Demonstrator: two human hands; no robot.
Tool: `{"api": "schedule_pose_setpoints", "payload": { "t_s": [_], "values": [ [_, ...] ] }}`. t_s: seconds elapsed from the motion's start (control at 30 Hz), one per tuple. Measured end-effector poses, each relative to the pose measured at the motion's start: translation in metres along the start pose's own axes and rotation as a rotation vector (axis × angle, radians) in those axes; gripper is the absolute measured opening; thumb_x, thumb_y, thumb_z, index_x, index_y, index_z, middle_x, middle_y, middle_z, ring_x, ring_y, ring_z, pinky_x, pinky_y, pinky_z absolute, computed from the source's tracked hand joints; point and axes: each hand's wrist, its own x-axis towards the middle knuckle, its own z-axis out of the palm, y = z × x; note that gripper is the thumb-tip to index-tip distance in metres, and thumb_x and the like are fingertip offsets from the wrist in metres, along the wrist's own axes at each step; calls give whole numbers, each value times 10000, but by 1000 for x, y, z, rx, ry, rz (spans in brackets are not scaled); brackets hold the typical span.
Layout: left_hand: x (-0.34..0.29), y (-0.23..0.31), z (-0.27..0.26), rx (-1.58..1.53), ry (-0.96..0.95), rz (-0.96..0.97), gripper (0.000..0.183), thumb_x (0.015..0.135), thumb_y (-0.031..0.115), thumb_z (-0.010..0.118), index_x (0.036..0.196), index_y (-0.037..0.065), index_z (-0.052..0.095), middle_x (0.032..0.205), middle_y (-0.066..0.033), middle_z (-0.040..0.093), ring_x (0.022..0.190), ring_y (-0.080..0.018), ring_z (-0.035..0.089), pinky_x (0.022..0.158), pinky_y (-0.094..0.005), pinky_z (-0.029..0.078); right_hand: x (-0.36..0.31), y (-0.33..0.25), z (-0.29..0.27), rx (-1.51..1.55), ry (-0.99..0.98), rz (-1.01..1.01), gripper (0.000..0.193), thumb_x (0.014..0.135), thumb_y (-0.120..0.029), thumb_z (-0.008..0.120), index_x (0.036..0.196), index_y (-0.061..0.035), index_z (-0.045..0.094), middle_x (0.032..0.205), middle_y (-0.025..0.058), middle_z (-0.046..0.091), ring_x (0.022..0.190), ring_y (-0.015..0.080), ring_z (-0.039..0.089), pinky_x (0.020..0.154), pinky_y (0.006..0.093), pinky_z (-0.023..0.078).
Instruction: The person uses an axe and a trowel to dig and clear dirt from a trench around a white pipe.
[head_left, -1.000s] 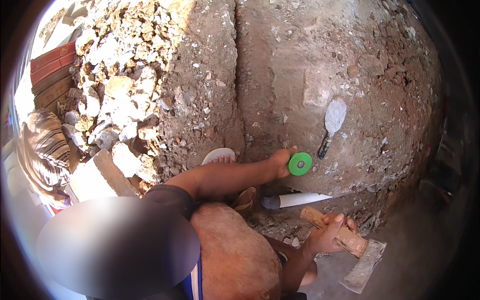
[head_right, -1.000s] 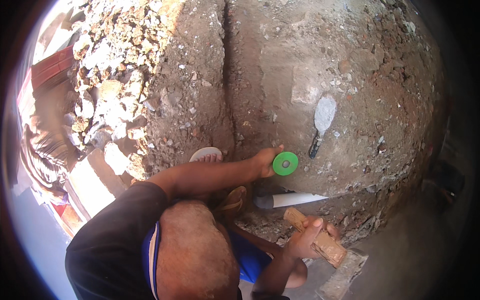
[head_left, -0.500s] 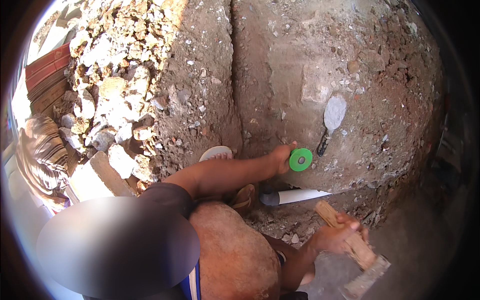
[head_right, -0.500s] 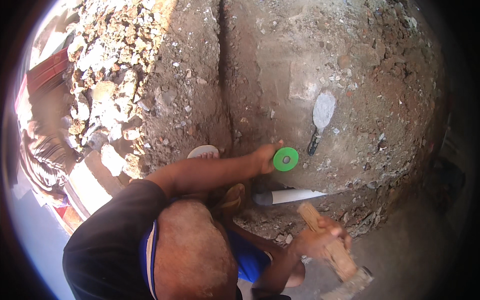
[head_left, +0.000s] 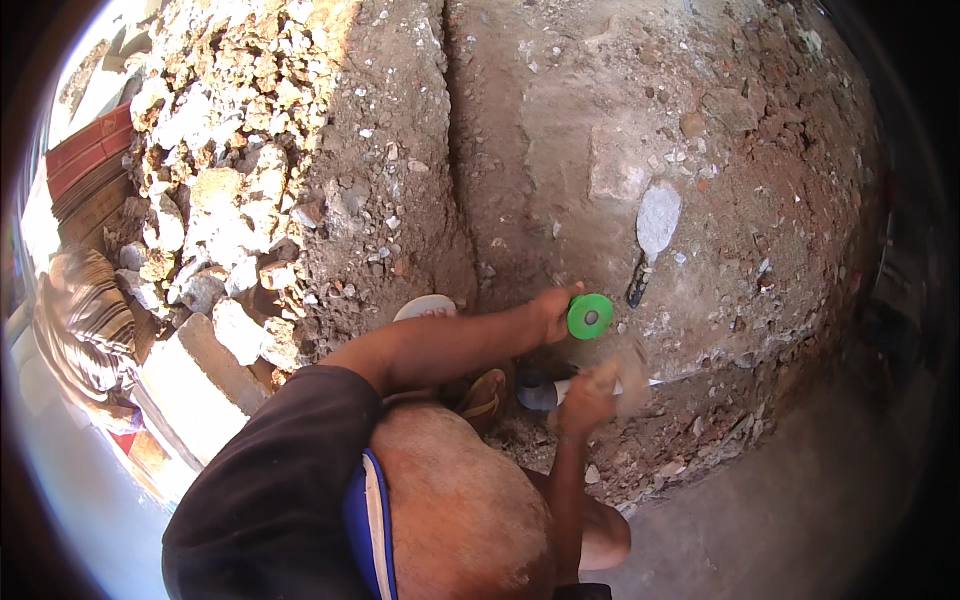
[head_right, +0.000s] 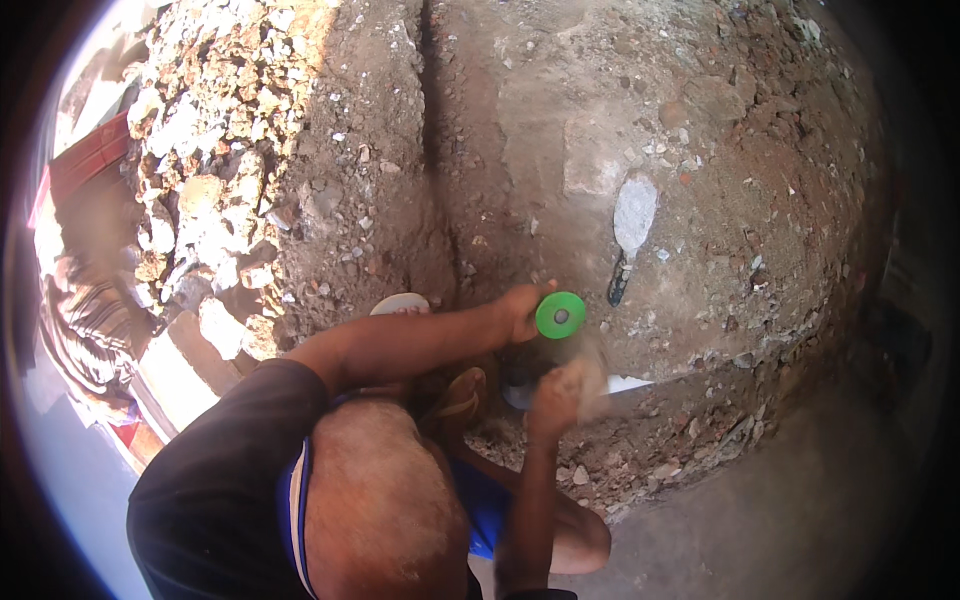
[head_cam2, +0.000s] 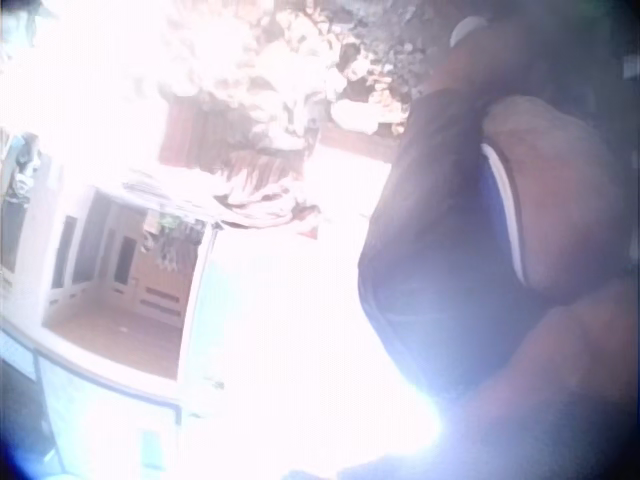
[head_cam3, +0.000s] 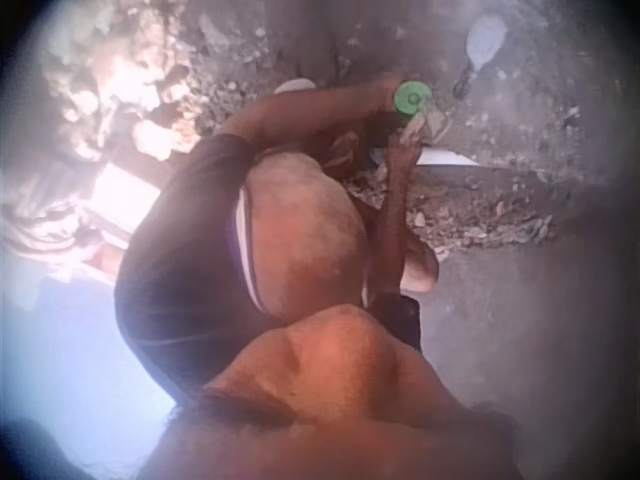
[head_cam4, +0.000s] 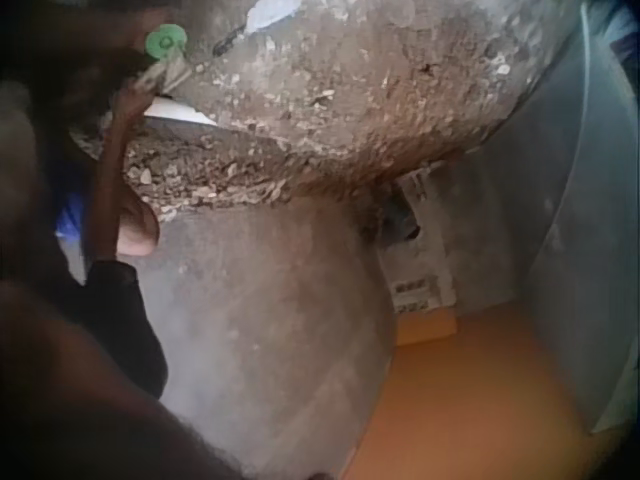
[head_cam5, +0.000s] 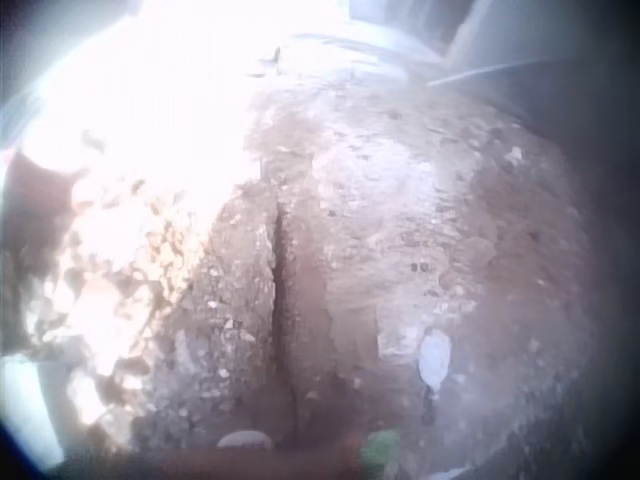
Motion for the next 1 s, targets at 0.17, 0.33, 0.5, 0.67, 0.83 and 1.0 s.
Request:
{"api": "schedule_pose_setpoints", "payload": {
  "t_s": [0.17, 0.33, 0.5, 0.67, 0.83, 1.0],
  "values": [
    [21, 5, -24, 52, 158, -89, 312, 1016, 271, 413, 1117, 10, 551, 1017, -183, 648, 894, -318, 657, 851, -481, 538, -10, -23, 1, 119, -247, 397, 289, 809, -9, 644, 1085, 20, 561, 849, 90, 617, 669, 183, 592, 600, 319, 497],
    [49, -30, 48, 121, 470, 66, 315, 958, 313, 498, 1097, 46, 590, 1008, -190, 646, 936, -343, 656, 872, -502, 517, 0, -36, -5, 345, -110, 532, 287, 823, 29, 631, 1089, 1, 529, 735, 83, 577, 480, 139, 524, 446, 282, 439],
    [100, -29, 77, 470, 1040, 125, 434, 899, 364, 570, 1178, 32, 577, 1099, -188, 637, 1132, -341, 614, 990, -476, 444, -9, -39, -15, 423, -63, 569, 279, 825, 47, 623, 1078, 11, 511, 714, 86, 558, 471, 149, 519, 439, 287, 424],
    [34, -34, 8, 85, 397, 205, 202, 942, 271, 543, 994, 85, 602, 864, -106, 633, 773, -245, 650, 695, -392, 547, -28, -20, -36, 382, 10, 460, 269, 830, 44, 634, 1074, 30, 523, 758, 102, 573, 491, 141, 528, 448, 282, 425],
    [-64, -31, -26, 201, 266, 285, 215, 970, 262, 510, 1054, 65, 527, 845, -90, 614, 734, -209, 621, 666, -372, 532, -36, -32, -36, 463, -7, 495, 273, 841, 16, 658, 1085, 50, 541, 783, 104, 599, 502, 128, 539, 459, 270, 438],
    [-74, -14, -45, 270, 214, 193, 185, 975, 240, 494, 1082, 89, 492, 849, -81, 600, 706, -196, 601, 635, -359, 520, -36, -46, -30, 471, -34, 454, 284, 843, 15, 657, 1094, 54, 529, 772, 100, 593, 493, 120, 526, 444, 253, 420]
  ]
}}
